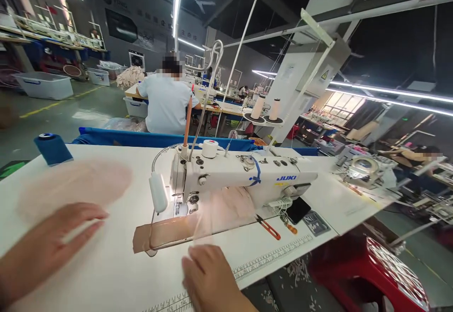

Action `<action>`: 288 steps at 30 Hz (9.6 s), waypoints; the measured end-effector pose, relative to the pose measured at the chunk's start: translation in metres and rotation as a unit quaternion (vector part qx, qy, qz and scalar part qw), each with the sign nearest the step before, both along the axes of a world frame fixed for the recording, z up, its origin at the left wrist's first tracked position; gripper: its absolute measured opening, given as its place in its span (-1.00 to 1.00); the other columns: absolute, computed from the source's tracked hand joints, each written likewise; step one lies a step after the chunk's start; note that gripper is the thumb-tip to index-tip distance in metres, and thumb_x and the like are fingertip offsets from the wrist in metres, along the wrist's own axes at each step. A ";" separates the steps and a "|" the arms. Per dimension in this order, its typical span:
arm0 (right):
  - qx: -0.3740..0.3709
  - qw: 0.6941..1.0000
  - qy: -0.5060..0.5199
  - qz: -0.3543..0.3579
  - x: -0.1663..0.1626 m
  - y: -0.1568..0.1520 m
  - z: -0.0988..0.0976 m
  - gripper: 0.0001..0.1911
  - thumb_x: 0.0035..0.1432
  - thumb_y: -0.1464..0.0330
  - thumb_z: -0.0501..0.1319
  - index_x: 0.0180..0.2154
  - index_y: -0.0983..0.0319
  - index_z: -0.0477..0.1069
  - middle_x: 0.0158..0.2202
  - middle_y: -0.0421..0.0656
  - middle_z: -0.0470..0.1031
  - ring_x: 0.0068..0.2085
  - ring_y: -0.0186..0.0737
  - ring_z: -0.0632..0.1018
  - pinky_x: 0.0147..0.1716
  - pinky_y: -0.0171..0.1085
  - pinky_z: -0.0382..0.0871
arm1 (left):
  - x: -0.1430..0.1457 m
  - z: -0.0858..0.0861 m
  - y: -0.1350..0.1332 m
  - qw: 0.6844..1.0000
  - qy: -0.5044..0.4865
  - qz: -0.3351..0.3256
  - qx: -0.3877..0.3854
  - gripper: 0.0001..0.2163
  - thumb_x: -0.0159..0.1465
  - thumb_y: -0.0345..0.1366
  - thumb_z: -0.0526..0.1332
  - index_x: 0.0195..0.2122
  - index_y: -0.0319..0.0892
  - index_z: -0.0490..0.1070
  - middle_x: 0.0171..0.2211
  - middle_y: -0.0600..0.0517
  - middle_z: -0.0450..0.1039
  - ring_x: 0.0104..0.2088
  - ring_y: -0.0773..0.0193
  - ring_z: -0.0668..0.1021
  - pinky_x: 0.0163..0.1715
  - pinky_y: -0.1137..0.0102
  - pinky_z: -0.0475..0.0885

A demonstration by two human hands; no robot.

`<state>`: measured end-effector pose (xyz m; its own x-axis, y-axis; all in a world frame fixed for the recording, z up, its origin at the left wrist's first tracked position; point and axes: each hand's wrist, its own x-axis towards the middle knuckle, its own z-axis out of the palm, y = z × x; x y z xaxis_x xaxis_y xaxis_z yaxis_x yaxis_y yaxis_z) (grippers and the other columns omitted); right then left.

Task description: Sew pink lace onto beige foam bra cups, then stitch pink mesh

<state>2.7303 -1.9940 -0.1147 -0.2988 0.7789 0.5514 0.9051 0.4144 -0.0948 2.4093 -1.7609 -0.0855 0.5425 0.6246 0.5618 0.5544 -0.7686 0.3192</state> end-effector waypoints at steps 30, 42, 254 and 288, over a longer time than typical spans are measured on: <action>-0.343 0.793 0.503 0.002 -0.002 0.030 0.033 -0.81 0.23 0.26 0.34 -0.32 0.16 0.37 -0.38 -0.28 0.37 -0.34 -0.27 0.38 -0.33 -0.31 0.22 | 0.116 0.021 -0.070 0.923 0.024 -0.189 -0.335 -0.45 0.17 0.01 0.39 0.10 -0.12 0.38 -0.06 -0.08 0.48 -0.09 0.03 0.49 -0.11 0.21 0.41; -0.420 0.838 0.349 0.004 0.033 0.062 0.064 -0.89 0.35 0.32 0.18 -0.24 0.14 0.46 -0.37 -0.24 0.53 -0.30 -0.16 0.52 -0.28 -0.26 0.28 | 0.120 0.014 -0.044 0.752 -0.004 -0.219 -0.621 -0.62 0.07 0.03 0.42 -0.37 -0.17 0.43 -0.51 0.09 0.45 -0.46 0.27 0.45 -0.38 0.39 0.32; -0.109 0.985 0.129 -0.025 0.017 0.104 -0.010 -0.53 0.36 0.53 0.03 0.15 0.09 0.50 0.08 -0.03 0.56 0.07 0.04 0.57 -0.02 -0.06 0.53 | 0.137 -0.006 -0.057 0.982 0.153 -0.113 0.002 -0.97 0.30 -0.40 0.29 -0.27 -0.16 0.46 -0.23 -0.01 0.56 -0.25 0.08 0.50 -0.28 0.24 0.34; -0.163 0.907 0.388 0.001 0.010 0.086 0.017 -0.65 0.49 0.12 0.03 -0.08 0.19 0.48 -0.22 -0.10 0.63 -0.21 -0.12 0.62 -0.24 -0.27 0.50 | 0.147 0.003 -0.049 0.960 -0.006 -0.161 -0.227 -0.84 0.08 -0.54 0.07 -0.42 -0.15 0.34 -0.32 0.03 0.49 -0.29 0.20 0.50 -0.22 0.36 0.45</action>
